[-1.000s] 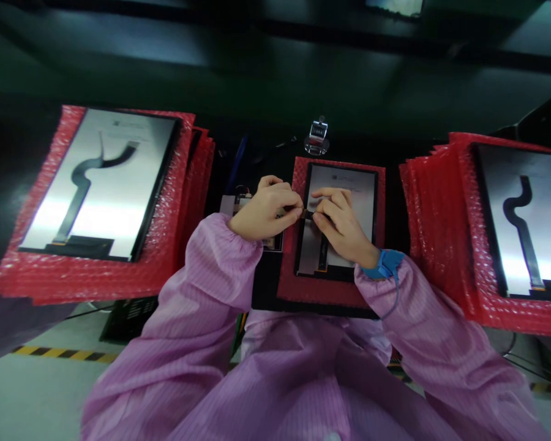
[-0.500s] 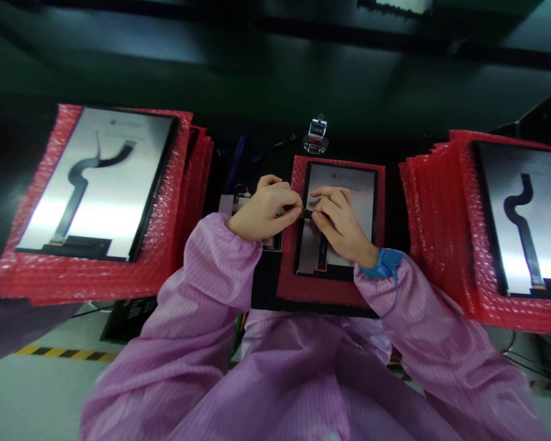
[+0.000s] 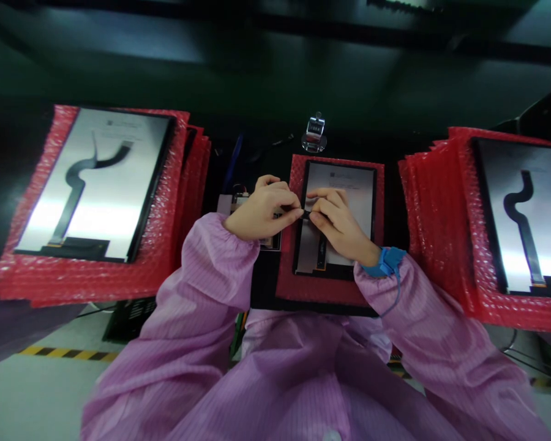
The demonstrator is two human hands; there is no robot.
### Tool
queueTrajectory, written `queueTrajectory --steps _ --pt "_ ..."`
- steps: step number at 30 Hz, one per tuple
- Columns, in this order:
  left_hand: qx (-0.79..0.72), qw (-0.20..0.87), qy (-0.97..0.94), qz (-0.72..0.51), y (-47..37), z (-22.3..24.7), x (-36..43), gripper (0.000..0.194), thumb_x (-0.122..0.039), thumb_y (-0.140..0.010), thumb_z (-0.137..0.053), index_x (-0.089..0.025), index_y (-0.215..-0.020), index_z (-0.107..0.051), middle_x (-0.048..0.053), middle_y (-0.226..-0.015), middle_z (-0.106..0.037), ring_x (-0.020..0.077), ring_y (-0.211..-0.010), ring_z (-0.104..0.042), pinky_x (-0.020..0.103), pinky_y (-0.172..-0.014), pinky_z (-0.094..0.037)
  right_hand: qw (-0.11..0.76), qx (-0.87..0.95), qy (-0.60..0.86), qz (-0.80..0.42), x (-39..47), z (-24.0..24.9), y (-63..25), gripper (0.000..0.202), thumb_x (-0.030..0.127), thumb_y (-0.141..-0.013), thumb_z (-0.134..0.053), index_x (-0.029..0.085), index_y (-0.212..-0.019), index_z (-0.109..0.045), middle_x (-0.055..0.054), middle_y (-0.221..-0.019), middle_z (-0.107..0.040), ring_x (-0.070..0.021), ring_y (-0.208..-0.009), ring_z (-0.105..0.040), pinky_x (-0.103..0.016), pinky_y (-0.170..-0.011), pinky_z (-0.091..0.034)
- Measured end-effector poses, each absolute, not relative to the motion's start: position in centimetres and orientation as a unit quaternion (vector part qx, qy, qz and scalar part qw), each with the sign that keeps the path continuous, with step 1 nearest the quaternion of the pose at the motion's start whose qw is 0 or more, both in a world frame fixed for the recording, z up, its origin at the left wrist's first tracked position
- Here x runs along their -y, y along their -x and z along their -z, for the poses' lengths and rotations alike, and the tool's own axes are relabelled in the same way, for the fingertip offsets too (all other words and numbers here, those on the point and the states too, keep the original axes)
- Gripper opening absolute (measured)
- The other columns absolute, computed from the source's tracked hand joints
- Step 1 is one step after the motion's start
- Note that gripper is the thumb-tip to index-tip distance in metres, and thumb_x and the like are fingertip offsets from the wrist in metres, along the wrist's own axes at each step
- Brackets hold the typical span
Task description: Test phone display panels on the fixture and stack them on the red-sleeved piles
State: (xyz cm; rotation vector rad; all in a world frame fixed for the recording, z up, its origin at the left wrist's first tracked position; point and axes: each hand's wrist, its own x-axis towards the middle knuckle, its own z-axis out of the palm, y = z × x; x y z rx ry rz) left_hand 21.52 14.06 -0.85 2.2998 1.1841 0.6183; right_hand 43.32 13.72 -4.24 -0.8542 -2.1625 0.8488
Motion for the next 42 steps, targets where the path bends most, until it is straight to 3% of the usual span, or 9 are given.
queueTrajectory --steps 16,26,33,36,39,42 --pt "-0.44 0.259 -0.819 -0.261 -21.2 1.6 -14.2 0.021 -0.037 -0.088 -0.063 -0.023 -0.077 -0.073 -0.001 -0.08 -0.076 0.0181 -0.084 -0.068 0.048 -0.11 -0.031 0.336 0.825 0.326 -0.316 -13.6 4.3 -43.2 0.02 0.031 -0.105 -0.043 0.023 -0.089 -0.053 -0.01 -0.121 -0.061 -0.0248 -0.123 -0.05 -0.048 -0.108 -0.037" --pt "-0.437 0.241 -0.826 -0.262 -21.6 1.3 -13.9 0.02 -0.036 -0.085 -0.061 -0.021 -0.075 -0.071 0.0 -0.075 -0.073 0.0181 -0.077 -0.066 0.046 -0.099 -0.037 0.331 0.834 0.326 -0.3 -13.3 4.3 -43.1 0.018 0.029 -0.105 -0.042 0.024 -0.091 -0.053 -0.011 -0.124 -0.06 -0.0252 -0.124 -0.048 -0.05 -0.108 -0.038" --pt "-0.46 0.199 -0.829 -0.25 -22.4 1.9 -14.0 0.015 -0.031 -0.081 -0.062 -0.022 -0.07 -0.063 -0.004 -0.069 -0.067 0.0168 -0.075 -0.062 0.049 -0.105 -0.033 0.328 0.831 0.329 -0.307 -13.3 4.3 -43.0 0.018 0.029 -0.104 -0.042 0.023 -0.091 -0.053 -0.012 -0.124 -0.06 -0.0257 -0.125 -0.048 -0.048 -0.108 -0.039" --pt "-0.47 0.138 -0.818 -0.302 -22.4 1.5 -13.4 0.014 -0.033 -0.086 -0.061 -0.022 -0.08 -0.065 0.0 -0.087 -0.071 0.02 -0.089 -0.064 0.051 -0.108 -0.033 0.334 0.818 0.343 -0.321 -13.4 4.2 -43.0 0.02 0.033 -0.105 -0.041 0.024 -0.091 -0.053 -0.011 -0.121 -0.061 -0.0249 -0.123 -0.05 -0.048 -0.109 -0.038" --pt "-0.531 0.045 -0.728 -0.432 -21.8 1.0 -11.2 0.017 -0.034 -0.095 -0.055 -0.02 -0.091 -0.065 0.005 -0.096 -0.067 0.0193 -0.088 -0.061 0.039 -0.086 -0.047 0.357 0.796 0.349 -0.342 -13.3 4.2 -43.0 0.026 0.041 -0.106 -0.037 0.023 -0.101 -0.055 -0.01 -0.119 -0.062 -0.024 -0.12 -0.051 -0.047 -0.109 -0.039" --pt "-0.599 0.008 -0.685 -0.415 -21.0 1.8 -7.7 0.015 -0.026 -0.098 -0.052 -0.02 -0.089 -0.063 0.002 -0.081 -0.061 0.0164 -0.07 -0.055 0.031 -0.066 -0.046 0.388 0.763 0.369 -0.363 -13.1 4.3 -43.0 0.035 0.05 -0.106 -0.034 0.023 -0.118 -0.054 -0.01 -0.121 -0.06 -0.0236 -0.117 -0.052 -0.045 -0.106 -0.042"
